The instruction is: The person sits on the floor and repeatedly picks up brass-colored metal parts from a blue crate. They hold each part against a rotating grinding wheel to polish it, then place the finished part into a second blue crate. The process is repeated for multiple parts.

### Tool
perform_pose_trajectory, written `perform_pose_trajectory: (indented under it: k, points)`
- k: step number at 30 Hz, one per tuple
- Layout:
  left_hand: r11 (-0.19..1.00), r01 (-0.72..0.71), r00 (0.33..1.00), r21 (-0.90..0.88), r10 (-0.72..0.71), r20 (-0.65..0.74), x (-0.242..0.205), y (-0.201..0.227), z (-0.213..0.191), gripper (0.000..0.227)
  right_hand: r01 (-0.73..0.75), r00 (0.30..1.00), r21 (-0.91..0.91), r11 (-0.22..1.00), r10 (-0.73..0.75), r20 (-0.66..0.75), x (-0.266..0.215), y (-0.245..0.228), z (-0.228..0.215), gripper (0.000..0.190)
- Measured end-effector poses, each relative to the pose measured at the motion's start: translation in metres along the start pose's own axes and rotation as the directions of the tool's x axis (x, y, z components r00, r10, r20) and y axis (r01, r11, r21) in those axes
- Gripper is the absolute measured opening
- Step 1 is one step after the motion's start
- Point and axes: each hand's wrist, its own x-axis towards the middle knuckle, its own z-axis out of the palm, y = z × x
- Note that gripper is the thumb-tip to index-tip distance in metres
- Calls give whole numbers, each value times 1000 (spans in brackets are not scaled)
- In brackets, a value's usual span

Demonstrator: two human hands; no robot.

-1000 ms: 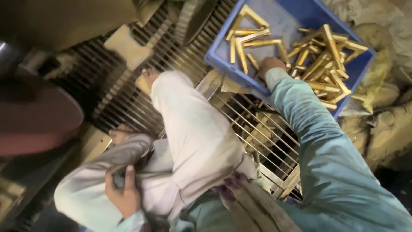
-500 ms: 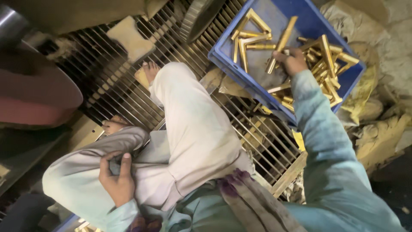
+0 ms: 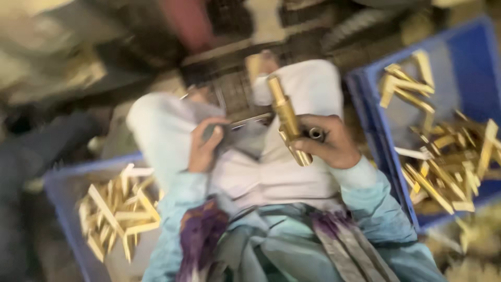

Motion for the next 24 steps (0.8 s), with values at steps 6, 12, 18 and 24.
perform_pose_trajectory:
  k: [6, 12, 18, 24]
  points:
    - [937, -30, 992, -349, 69, 101, -9, 26, -1, 42, 232, 960, -462, 856, -126, 249, 67, -2, 78, 46]
    - [901, 3, 999, -433, -20, -34, -7, 33, -6, 18, 172, 981, -367, 914, -127, 144, 87, 18, 86, 34]
    - [787, 3, 925, -617, -237, -298, 6, 30, -8, 20, 236, 935, -332, 913, -307, -180, 84, 33, 61, 41]
    - [629, 10, 918, -777, -314, -242, 12, 26, -11, 26, 216, 939, -236, 947, -268, -215, 72, 50, 70, 32]
